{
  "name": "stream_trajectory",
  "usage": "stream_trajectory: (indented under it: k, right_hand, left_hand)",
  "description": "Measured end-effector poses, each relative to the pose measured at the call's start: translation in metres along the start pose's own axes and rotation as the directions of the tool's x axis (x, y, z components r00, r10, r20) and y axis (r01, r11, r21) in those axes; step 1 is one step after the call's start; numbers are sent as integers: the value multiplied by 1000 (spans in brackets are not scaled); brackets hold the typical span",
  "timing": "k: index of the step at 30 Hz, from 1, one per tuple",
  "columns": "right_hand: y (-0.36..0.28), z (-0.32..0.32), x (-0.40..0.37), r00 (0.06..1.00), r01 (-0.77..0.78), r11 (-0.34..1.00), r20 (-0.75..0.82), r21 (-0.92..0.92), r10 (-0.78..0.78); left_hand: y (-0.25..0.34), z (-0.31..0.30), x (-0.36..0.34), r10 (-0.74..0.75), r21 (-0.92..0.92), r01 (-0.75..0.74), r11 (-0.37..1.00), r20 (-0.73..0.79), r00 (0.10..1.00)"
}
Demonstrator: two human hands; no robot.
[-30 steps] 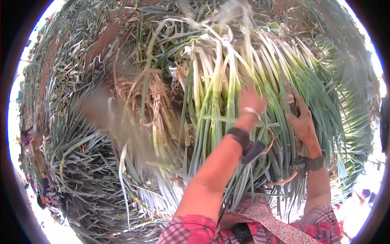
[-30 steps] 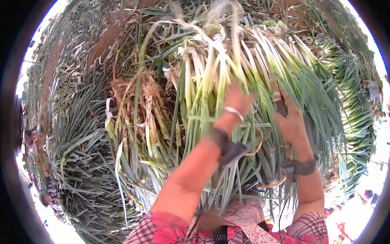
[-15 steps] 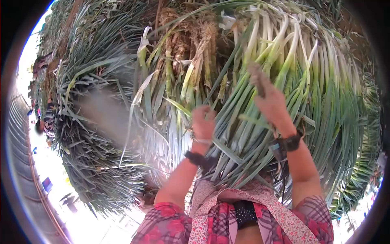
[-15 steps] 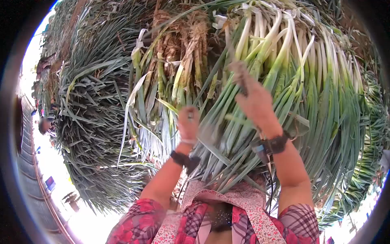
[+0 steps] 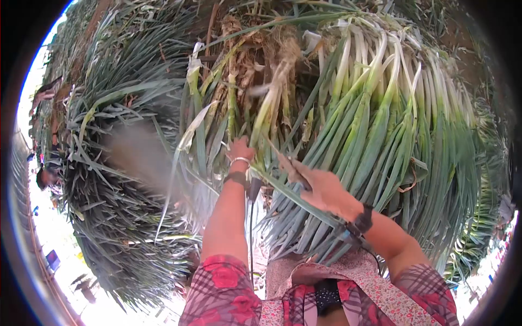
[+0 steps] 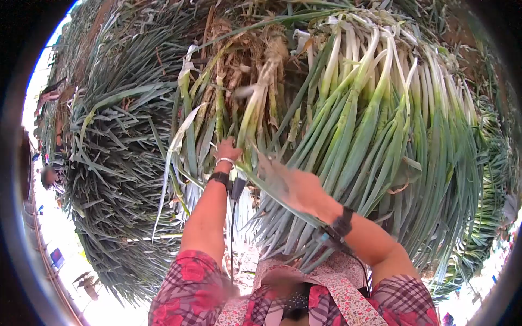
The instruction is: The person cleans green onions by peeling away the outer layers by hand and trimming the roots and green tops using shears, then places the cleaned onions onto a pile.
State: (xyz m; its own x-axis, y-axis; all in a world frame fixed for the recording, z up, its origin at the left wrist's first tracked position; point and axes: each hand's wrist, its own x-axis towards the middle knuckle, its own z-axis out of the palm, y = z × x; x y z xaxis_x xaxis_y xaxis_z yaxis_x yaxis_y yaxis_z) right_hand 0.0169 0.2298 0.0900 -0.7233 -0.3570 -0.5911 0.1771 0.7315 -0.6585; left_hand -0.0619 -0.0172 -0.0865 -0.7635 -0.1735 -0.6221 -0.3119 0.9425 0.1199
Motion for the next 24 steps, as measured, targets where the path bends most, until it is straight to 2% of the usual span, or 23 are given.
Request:
stream_trajectory:
  k: [2, 3, 4, 5, 6, 8, 9, 10, 12, 13, 14, 16, 17, 19, 20, 22, 24]
  right_hand:
    - [11, 9, -5, 999, -27, 999, -18, 20, 27]
    - [17, 14, -5, 994, -56, 997, -92, 50, 60]
    - [20, 13, -2, 982, -78, 994, -166, 79, 91]
    - [22, 12, -2, 981, -80, 994, -172, 80, 93]
    - [21, 16, -5, 977, -66, 995, -197, 72, 79]
    - [15, 25, -12, 974, -55, 996, -213, 75, 70]
    - [11, 27, -15, 982, -46, 998, -179, 39, 52]
    - [7, 28, -16, 988, -34, 999, -148, 0, 33]
    - [-2, 29, -15, 991, -23, 1000, -133, 7, 24]
    - [-4, 32, -16, 994, -14, 1000, -111, 13, 15]
    - [-4, 35, -17, 995, -17, 1000, -102, 17, 19]
    - [-2, 44, -16, 998, 57, 998, -41, 4, -56]
    - [-3, 44, -14, 998, 52, 999, -30, 13, -51]
    - [-8, 33, -15, 989, -59, 994, -130, 96, 72]
    - [-14, 32, -20, 989, -61, 993, -125, 100, 73]
    - [-24, 34, -32, 1000, 10, 995, 8, 100, -11]
    - [-22, 41, -31, 1000, 22, 993, -22, 114, -19]
  left_hand:
    - [-5, 5, -4, 181, -22, -182, 983, -32, 983]
    - [-5, 9, -10, 193, -20, -193, 981, -38, 981]
    - [-2, 12, -16, 165, -123, -175, 977, -88, 982]
    - [-1, 15, -18, 129, -225, -155, 962, -125, 984]
    - [-4, 16, -21, 129, -220, -152, 964, -116, 985]
    - [-13, 14, -26, 135, -387, -199, 900, -186, 973]
    - [-18, 13, -25, 137, -258, -157, 953, -94, 986]
    - [-19, 13, -27, 138, -254, -158, 954, -95, 986]
    - [-21, 18, -30, 21, -73, -19, 997, 39, 999]
    - [-23, 21, -29, -18, -142, 16, 990, -15, 1000]
    - [-27, 25, -31, -23, -139, 22, 990, -6, 1000]
    - [-28, 17, -47, 139, -233, -175, 957, -162, 977]
    - [-26, 12, -55, 136, -176, -172, 969, -201, 970]
    - [-20, -6, -75, 92, -203, -130, 971, -184, 979]
    - [-16, -14, -82, 57, -234, -100, 967, -183, 981]
    - [-9, -19, -89, 40, -235, -92, 968, -216, 975]
    - [-7, -22, -90, 31, -239, -71, 968, -167, 985]
